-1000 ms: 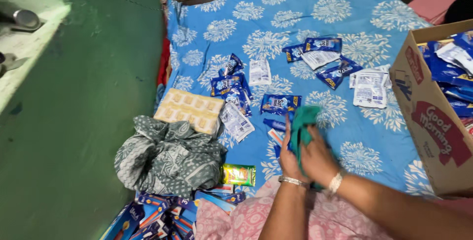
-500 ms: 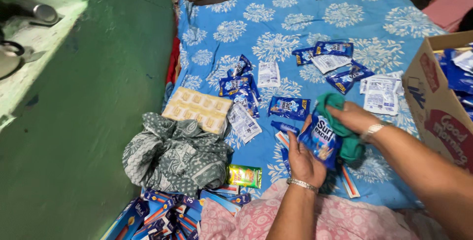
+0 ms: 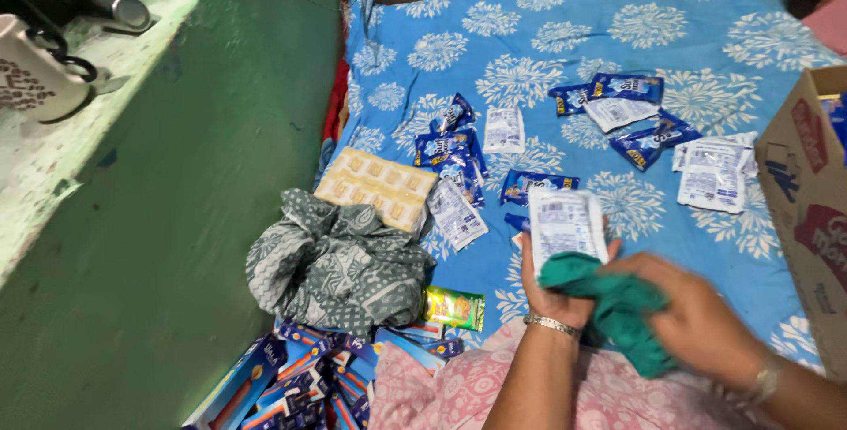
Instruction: The person wipes various small detergent and food packets with a green cloth by hand and places them into a cardboard box on a bed.
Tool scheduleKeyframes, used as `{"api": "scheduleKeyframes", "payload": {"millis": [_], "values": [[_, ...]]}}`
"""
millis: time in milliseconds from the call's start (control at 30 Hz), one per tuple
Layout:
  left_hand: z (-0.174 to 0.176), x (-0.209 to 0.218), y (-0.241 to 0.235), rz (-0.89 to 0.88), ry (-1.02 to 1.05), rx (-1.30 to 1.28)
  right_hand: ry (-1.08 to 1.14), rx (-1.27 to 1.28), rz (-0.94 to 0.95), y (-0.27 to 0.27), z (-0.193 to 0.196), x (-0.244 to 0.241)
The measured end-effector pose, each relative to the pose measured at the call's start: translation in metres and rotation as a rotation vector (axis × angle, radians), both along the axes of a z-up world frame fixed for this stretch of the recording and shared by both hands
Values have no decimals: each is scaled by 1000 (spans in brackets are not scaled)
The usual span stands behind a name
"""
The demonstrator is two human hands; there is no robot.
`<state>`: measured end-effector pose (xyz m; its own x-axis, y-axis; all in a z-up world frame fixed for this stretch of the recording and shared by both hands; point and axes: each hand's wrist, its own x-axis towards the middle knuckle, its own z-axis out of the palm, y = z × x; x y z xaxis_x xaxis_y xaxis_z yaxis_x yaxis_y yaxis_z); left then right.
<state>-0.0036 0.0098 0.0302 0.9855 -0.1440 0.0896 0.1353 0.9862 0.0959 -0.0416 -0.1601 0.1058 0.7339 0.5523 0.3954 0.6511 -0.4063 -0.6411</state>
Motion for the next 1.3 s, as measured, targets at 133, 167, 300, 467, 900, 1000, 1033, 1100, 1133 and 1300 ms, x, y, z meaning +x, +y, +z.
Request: {"api": "scheduleKeyframes", "payload": {"millis": [133,167,300,467,900,1000,1033,1100,1133,1300], "values": [[25,-11,1,-85,24,-54,527,250,-611,-40,27,43],[32,-10,0,-86,14,-57,515,250,-611,-42,38,50],[35,-10,-1,-196,57,-134,392,589,-576,-28,54,46],[-9,0,-4,-190,76,-165,-641,-362,-273,29,-20,16],[-6,-7,-26,-172,69,55,406,-492,-567,40,-74,159],[-24,-3,-21,-145,50,18,-101,-655,-455,54,-88,117],[-33,-4,-21,-124,65,22,-12,-316,-460,60,-90,93],[-52,7,-11,-90,61,77,78,23,-464,72,-87,46],[-60,12,-7,-55,51,131,8,9,-361,75,-86,26],[-62,9,-17,-47,55,66,-315,-371,-346,62,-105,59]]}}
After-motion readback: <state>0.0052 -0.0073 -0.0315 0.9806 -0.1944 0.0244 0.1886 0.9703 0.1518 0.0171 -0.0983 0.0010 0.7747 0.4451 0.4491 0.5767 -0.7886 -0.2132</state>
